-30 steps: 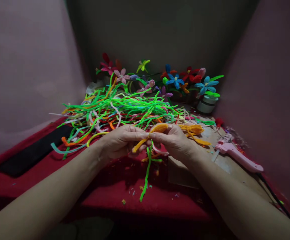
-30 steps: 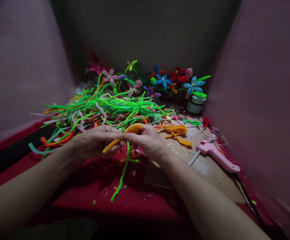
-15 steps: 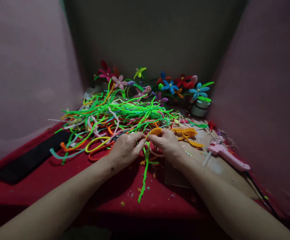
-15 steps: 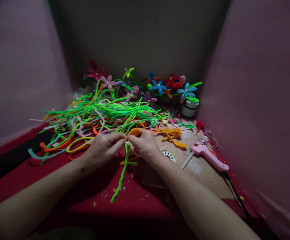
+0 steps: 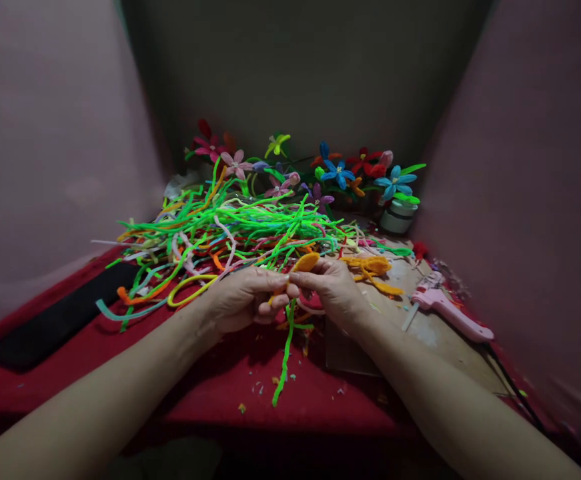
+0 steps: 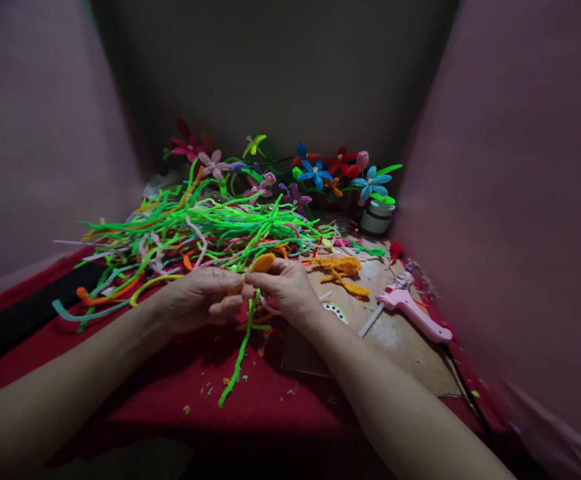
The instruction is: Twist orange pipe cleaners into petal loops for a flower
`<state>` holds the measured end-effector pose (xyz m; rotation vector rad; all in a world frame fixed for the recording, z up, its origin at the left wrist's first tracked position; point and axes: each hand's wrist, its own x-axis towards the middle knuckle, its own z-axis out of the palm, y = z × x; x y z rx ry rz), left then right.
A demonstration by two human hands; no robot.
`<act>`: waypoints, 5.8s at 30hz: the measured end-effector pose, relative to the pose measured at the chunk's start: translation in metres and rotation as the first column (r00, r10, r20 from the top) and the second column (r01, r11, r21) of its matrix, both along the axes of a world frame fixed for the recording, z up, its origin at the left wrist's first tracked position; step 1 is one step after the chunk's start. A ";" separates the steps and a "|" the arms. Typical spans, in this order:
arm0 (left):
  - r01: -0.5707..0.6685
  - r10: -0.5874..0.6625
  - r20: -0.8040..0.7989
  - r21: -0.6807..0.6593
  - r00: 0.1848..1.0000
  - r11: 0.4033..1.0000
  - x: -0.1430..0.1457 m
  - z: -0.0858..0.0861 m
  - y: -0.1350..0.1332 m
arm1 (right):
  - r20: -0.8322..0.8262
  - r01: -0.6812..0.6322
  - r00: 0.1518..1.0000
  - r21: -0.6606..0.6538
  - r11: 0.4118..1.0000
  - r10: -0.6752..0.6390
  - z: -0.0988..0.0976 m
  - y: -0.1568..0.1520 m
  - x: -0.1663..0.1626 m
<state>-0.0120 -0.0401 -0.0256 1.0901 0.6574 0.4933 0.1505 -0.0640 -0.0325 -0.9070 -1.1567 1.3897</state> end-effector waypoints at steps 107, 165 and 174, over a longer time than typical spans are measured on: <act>0.656 0.379 -0.634 0.750 0.674 0.089 0.179 0.015 0.079 | 0.826 -0.249 0.523 0.383 0.889 -0.210 -0.015 0.001 -0.005; 0.442 0.377 -0.478 0.878 0.793 0.184 0.186 0.003 0.085 | 0.814 -0.253 0.491 0.474 0.843 -0.310 -0.015 -0.001 -0.005; 0.215 0.394 -0.311 0.939 0.865 0.268 0.136 0.048 0.065 | 0.690 -0.201 0.659 0.545 0.814 -0.299 -0.021 -0.004 -0.004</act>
